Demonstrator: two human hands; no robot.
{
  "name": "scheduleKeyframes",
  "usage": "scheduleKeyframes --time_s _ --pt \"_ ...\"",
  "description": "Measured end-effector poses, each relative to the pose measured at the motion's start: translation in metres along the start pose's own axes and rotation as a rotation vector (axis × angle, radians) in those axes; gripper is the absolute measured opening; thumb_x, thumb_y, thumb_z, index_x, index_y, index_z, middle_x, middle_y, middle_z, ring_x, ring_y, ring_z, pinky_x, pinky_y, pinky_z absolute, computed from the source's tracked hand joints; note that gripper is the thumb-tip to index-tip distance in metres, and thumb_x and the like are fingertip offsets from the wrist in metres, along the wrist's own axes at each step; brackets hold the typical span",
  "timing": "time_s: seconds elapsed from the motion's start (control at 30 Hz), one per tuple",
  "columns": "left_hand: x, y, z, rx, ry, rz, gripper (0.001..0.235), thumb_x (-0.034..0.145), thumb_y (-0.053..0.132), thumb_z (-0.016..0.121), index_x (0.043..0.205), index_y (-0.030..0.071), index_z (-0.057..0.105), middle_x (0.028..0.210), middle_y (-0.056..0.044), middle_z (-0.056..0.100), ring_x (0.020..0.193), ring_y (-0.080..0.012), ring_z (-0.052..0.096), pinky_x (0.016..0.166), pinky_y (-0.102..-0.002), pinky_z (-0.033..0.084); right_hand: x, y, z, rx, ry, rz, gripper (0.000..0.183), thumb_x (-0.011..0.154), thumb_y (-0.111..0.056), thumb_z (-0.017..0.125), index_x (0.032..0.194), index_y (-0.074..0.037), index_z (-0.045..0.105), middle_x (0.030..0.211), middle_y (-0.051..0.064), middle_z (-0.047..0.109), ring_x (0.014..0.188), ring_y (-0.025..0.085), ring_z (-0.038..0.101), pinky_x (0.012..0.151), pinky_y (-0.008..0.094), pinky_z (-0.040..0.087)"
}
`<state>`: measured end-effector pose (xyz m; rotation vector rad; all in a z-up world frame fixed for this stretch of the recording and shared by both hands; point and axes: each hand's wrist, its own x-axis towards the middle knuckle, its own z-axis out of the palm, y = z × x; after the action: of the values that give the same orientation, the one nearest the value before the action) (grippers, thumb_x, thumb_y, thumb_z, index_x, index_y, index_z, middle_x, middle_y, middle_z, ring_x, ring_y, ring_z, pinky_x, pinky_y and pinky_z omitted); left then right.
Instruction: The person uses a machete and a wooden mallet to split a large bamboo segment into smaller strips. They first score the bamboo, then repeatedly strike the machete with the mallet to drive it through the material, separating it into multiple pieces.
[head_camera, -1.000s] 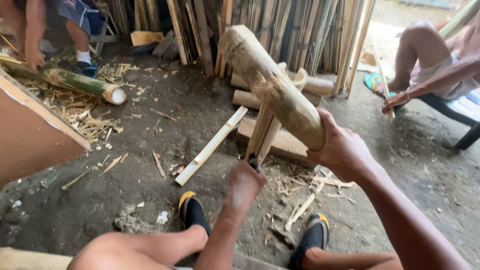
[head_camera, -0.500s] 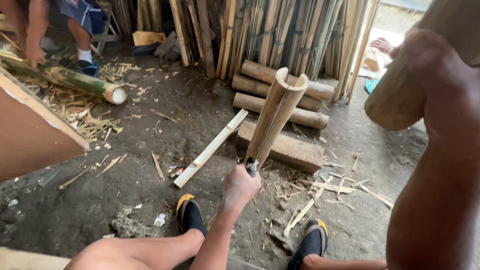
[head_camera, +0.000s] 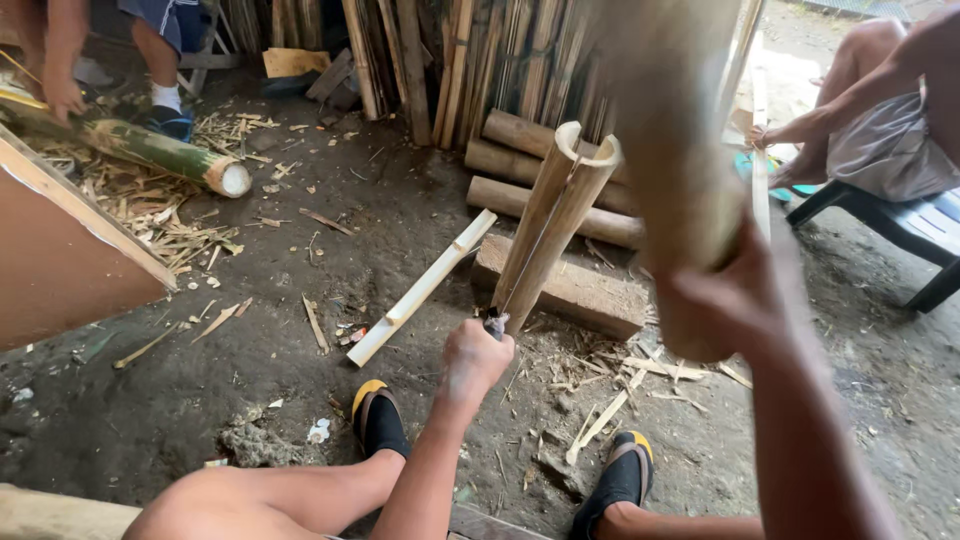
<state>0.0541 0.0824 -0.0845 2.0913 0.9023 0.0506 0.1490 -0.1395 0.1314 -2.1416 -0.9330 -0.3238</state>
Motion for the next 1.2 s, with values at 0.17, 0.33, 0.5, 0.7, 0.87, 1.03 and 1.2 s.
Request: scheduleKeyframes --time_s 0.17,0.33,0.5,0.7,0.87,1.03,1.2 --pt "0.004 -0.005 0.009 0.009 0.022 0.012 0.036 0.083 0.032 0.069 0.092 -0.003 0.075 0.095 -0.029 0.073 0.094 -0.0410 0.074 0.088 -0.047 0.059 0.033 0.006 -0.017 -0.269 0.066 0.086 0.080 0.087 -0.045 0.068 0.141 0.008 0.041 0.103 0.025 0.065 0.090 0.036 0.071 0.080 0.042 0.060" --pt "0.008 -0.007 0.009 -0.006 0.027 0.080 0.031 0.074 0.019 0.069 0.095 -0.003 0.075 0.102 -0.032 0.070 0.103 -0.0451 0.068 0.093 -0.048 0.057 -0.010 0.025 0.069 -0.348 -0.493 0.260 0.103 0.071 -0.035 0.084 0.156 -0.014 0.030 0.122 0.029 0.066 0.111 0.043 0.065 0.100 0.046 0.051" --pt "0.014 -0.014 0.028 -0.017 -0.023 -0.016 0.034 0.081 0.026 0.068 0.096 -0.004 0.075 0.102 -0.032 0.073 0.102 -0.0431 0.072 0.091 -0.047 0.059 -0.046 0.040 0.092 0.020 -0.399 0.539 0.104 0.064 -0.020 0.083 0.156 -0.022 0.035 0.117 0.019 0.072 0.099 0.033 0.075 0.089 0.043 0.061" --pt "0.032 -0.018 0.034 -0.012 0.118 0.032 0.036 0.081 0.033 0.071 0.090 -0.002 0.075 0.094 -0.030 0.072 0.096 -0.0465 0.070 0.089 -0.051 0.056 -0.007 0.025 0.017 0.233 0.014 -0.168 0.085 0.082 -0.023 0.083 0.148 0.006 0.038 0.115 0.023 0.069 0.099 0.030 0.076 0.087 0.042 0.062" --pt "0.040 -0.024 0.045 -0.014 0.083 0.012 0.035 0.081 0.033 0.070 0.089 0.000 0.076 0.095 -0.029 0.073 0.096 -0.0447 0.071 0.087 -0.051 0.058 0.031 0.050 0.010 -0.113 0.169 -0.135 0.082 0.091 -0.040 0.082 0.141 0.008 0.038 0.101 0.020 0.068 0.084 0.029 0.073 0.074 0.039 0.065" --pt "0.039 -0.046 0.055 -0.018 -0.042 -0.111 0.044 0.079 0.043 0.074 0.102 0.005 0.074 0.106 -0.027 0.069 0.106 -0.0423 0.068 0.092 -0.048 0.057 -0.028 0.048 0.109 -0.296 -0.632 0.455 0.105 0.067 -0.025 0.077 0.160 -0.021 0.027 0.103 0.021 0.072 0.089 0.036 0.074 0.087 0.043 0.061" --pt "0.054 -0.060 0.062 0.057 0.021 -0.128 0.034 0.082 0.026 0.070 0.103 -0.001 0.073 0.106 -0.030 0.070 0.106 -0.0431 0.070 0.089 -0.047 0.059 -0.050 0.079 0.144 0.008 -0.530 0.541 0.107 0.065 -0.020 0.084 0.157 -0.025 0.030 0.115 0.019 0.071 0.090 0.032 0.076 0.083 0.044 0.062"
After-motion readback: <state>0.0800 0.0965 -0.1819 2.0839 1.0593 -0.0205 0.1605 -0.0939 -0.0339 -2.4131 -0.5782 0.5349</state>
